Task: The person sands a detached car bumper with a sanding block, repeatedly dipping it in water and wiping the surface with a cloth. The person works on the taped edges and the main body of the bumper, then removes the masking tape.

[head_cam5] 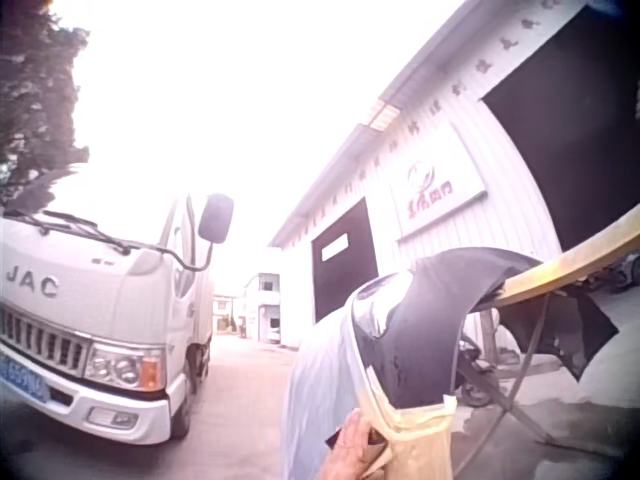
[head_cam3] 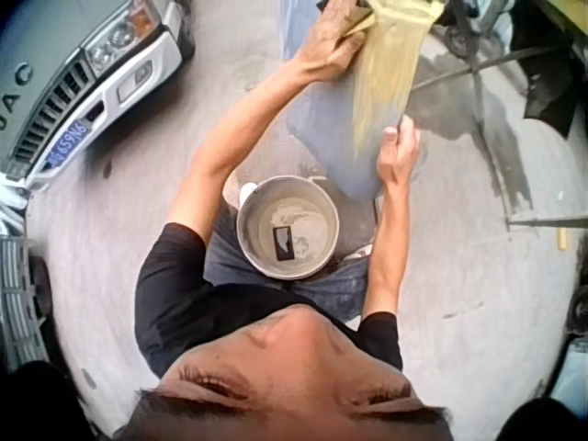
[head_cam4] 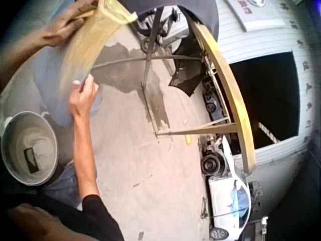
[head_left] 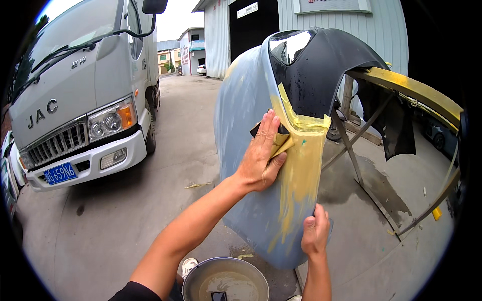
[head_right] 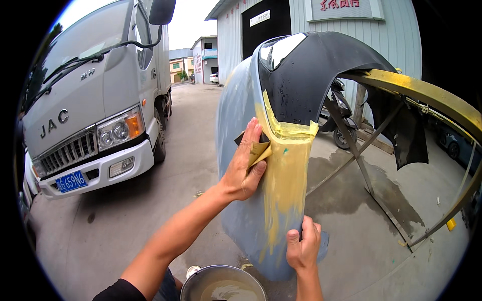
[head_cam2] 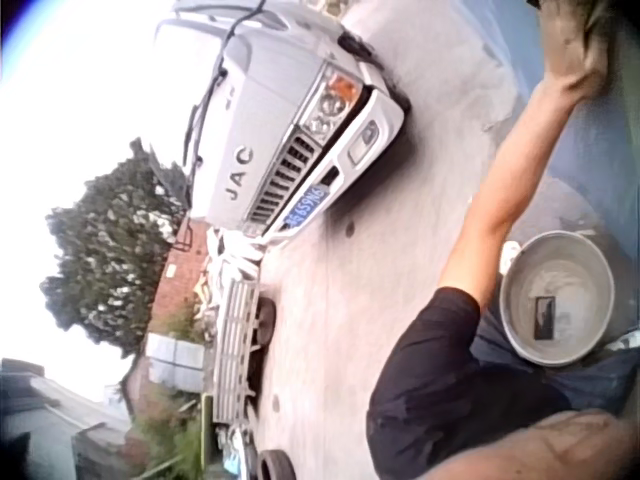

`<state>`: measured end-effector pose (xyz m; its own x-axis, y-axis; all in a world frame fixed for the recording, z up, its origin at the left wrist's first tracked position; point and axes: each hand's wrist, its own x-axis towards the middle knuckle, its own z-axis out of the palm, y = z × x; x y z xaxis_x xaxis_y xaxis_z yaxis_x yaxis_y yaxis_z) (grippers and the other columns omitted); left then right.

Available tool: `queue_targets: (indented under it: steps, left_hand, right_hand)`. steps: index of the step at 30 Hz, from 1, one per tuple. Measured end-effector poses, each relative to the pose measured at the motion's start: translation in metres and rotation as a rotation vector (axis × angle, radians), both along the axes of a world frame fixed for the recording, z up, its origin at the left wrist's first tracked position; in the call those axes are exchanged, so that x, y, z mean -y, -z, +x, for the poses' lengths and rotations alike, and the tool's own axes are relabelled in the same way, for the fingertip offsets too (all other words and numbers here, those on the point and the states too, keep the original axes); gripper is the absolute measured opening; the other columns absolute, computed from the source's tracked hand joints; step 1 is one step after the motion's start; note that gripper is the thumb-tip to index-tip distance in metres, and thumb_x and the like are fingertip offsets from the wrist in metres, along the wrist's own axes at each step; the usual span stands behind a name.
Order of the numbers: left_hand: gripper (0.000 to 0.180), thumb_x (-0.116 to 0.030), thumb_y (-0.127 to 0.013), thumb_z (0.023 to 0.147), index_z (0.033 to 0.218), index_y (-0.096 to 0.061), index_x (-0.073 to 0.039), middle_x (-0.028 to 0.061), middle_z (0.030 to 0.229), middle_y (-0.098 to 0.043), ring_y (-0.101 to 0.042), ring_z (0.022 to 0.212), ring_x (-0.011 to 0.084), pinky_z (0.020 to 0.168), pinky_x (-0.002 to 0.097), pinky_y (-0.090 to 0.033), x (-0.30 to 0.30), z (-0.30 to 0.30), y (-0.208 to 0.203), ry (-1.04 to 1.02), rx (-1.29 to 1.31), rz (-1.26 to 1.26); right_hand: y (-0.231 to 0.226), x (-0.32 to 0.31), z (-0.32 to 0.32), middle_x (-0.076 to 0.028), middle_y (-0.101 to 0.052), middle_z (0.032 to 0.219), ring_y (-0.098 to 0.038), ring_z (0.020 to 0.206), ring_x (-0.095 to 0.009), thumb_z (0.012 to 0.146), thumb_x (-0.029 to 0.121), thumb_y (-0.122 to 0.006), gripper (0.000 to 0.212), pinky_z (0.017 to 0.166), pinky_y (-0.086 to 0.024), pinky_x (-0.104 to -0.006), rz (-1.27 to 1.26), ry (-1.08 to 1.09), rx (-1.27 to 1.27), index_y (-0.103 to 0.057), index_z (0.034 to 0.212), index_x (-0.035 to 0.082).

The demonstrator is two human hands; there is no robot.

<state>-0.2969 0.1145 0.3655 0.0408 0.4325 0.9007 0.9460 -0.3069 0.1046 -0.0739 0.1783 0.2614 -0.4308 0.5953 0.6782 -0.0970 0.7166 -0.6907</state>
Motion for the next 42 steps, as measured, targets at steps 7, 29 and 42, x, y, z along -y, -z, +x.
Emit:
queue_targets:
  steps: [7, 29, 42]
  left_hand:
    - [0.084, -0.047, -0.044, 0.102, 0.158, -0.005, 0.001, 0.0276, 0.163, -0.007, -0.005, 0.153, 0.042, 0.123, 0.0479, -0.011, -0.006, 0.017, 0.044, 0.032, -0.03, 0.002]
    - [0.082, -0.053, -0.032, 0.105, 0.157, -0.005, 0.004, 0.0284, 0.163, -0.004, -0.002, 0.153, 0.0402, 0.123, 0.0455, -0.007, -0.028, -0.002, -0.015, -0.009, 0.213, 0.023]
    - [0.096, -0.058, -0.045, 0.098, 0.157, -0.001, 0.004, 0.0317, 0.162, -0.002, -0.002, 0.152, 0.0458, 0.121, 0.0566, -0.007, 0.017, 0.069, 0.142, -0.063, 0.025, -0.058]
  right_hand:
    - [0.009, -0.009, 0.0, -0.012, -0.065, 0.093, -0.05, 0.091, -0.029, 0.094, 0.071, -0.044, 0.074, 0.083, -0.044, -0.0408, -0.031, 0.015, 0.005, -0.063, 0.107, 0.0]
    - [0.003, -0.001, 0.002, -0.013, -0.065, 0.094, -0.051, 0.09, -0.03, 0.093, 0.073, -0.044, 0.077, 0.083, -0.044, -0.0408, -0.036, 0.0, 0.036, -0.063, 0.109, 0.0]
    - [-0.001, -0.008, 0.003, -0.015, -0.067, 0.095, -0.054, 0.093, -0.033, 0.091, 0.081, -0.027, 0.092, 0.09, -0.042, -0.0406, 0.002, -0.037, 0.018, -0.063, 0.111, -0.001]
